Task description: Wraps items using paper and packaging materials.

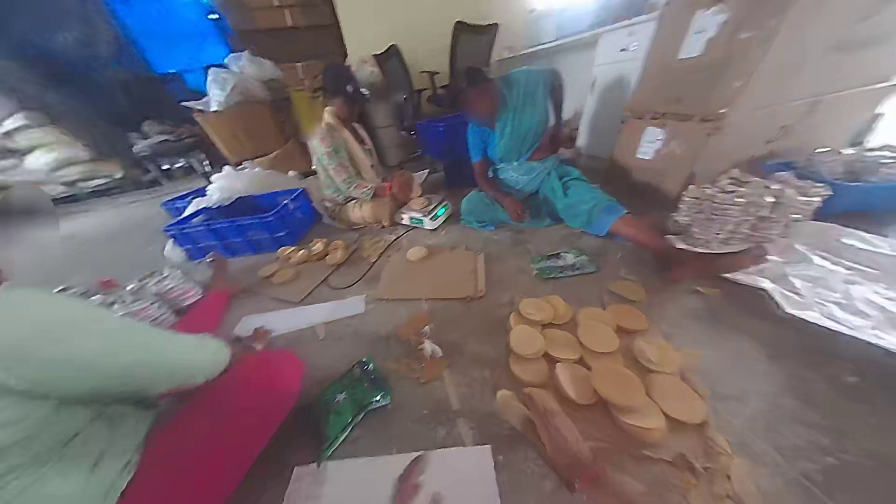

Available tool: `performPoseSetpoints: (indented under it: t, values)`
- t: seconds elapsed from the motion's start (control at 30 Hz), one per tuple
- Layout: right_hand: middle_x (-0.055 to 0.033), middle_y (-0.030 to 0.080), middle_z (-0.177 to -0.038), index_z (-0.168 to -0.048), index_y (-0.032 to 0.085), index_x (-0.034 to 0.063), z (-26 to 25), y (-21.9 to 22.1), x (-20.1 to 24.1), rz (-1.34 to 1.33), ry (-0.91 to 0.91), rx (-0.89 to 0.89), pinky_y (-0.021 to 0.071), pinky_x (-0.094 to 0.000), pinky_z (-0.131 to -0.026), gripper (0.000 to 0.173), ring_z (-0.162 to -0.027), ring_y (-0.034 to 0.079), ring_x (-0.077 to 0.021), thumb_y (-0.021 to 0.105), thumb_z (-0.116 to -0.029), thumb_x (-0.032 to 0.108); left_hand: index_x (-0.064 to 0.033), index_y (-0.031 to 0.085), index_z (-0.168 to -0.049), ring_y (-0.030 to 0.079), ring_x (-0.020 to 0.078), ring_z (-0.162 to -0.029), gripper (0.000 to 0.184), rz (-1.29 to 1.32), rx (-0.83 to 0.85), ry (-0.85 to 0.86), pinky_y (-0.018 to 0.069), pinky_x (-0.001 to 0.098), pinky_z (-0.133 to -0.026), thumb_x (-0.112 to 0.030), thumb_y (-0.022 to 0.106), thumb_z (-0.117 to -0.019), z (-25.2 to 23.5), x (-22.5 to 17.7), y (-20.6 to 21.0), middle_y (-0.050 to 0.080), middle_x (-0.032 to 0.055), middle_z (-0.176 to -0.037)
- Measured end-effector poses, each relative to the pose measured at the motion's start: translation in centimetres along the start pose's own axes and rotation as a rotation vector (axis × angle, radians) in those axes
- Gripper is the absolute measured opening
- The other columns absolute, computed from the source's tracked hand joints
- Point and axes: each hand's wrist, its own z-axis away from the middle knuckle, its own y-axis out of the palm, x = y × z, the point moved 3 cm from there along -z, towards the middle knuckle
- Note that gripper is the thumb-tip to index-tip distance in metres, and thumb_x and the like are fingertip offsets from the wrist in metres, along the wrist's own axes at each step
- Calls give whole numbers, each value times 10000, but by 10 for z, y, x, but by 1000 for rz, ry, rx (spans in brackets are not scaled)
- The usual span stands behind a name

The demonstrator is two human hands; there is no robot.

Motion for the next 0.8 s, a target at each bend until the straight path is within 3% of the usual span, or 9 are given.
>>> performPoseSetpoints:
  t: [0.07, 0.1, 0.2, 0.33, 0.43, 0.5, 0.6, 0.7, 0.8]
  values:
    - [-277, 703, -1110, -1334, 596, -48, 26, 42, 5, 11, -169, 4, 577, -599, -793, 429, -938, 722, -454, 578, -977, 190, 161, 320, -1497, 492, 417, -1373, 745, 44, 84, -57, 469, 498, -1093, -21, 671, -866, 6, 23, 61, 394, 365, -1518]
    - [-286, 674, -1199, -1347, 588, -47, 31, 56, 8, 37, -166, 133, 552, -605, -880, 414, -1043, 695, -461, 577, -1000, 177, 177, 267, -1512, 424, 469, -1414, 816, 36, 126, -79, 416, 533, -1133, 9, 690, -834, 8, 35, 85, 333, 392, -1544]
    - [-274, 650, -1281, -1330, 605, -17, 34, 66, 21, 93, -153, 290, 527, -610, -947, 368, -1147, 658, -461, 599, -997, 139, 180, 272, -1511, 375, 516, -1432, 786, -24, 322, -232, 319, 552, -1206, 50, 682, -853, 13, 58, 123, 360, 415, -1513]
    - [-300, 665, -1229, -1383, 547, -62, 36, 51, 47, -147, -121, 237, 519, -628, -929, 432, -1077, 681, -470, 594, -996, 122, 184, 325, -1450, 510, 445, -1329, 620, 124, 295, -282, 419, 493, -1144, -18, 638, -955, 0, 41, 93, 465, 395, -1410]
    - [-276, 673, -1203, -1386, 503, -98, 23, 79, 63, -612, -197, 143, 540, -518, -989, 475, -1102, 689, -360, 637, -959, 63, 133, 491, -1345, 622, 310, -1185, 450, 81, 249, -165, 513, 438, -1039, -96, 614, -977, -27, 27, 31, 590, 290, -1290]
    - [-242, 628, -1315, -1391, 497, -89, 4, 111, 77, -709, -252, 162, 530, -437, -1065, 535, -1219, 644, -304, 713, -944, 112, 104, 521, -1332, 632, 266, -1147, 421, 48, 98, -182, 534, 420, -1002, -98, 595, -970, -39, 26, -14, 604, 258, -1267]
    - [-284, 456, -1526, -1501, 452, -43, -22, 156, 94, -204, -193, 271, 340, -554, -1191, 811, -1426, 428, -442, 805, -873, 328, 118, 409, -1418, 637, 217, -1095, 486, 162, -393, -289, 544, 373, -955, -104, 519, -999, -47, 37, -68, 593, 257, -1260]
    - [-293, 463, -1504, -1479, 484, -41, -33, 170, 110, -17, -76, 313, 360, -638, -1124, 947, -1391, 437, -478, 909, -739, 369, 87, 364, -1464, 624, 230, -1113, 468, 329, -748, -369, 530, 374, -965, -99, 472, -1049, -52, 59, -94, 556, 271, -1307]
    - [-232, 503, -1470, -1462, 500, 16, -43, 163, 119, 87, 15, 430, 382, -653, -1075, 1016, -1363, 473, -429, 962, -640, 395, 70, 386, -1476, 593, 319, -1197, 460, 389, -824, -486, 497, 453, -1015, -88, 500, -1060, -51, 67, -91, 535, 299, -1380]
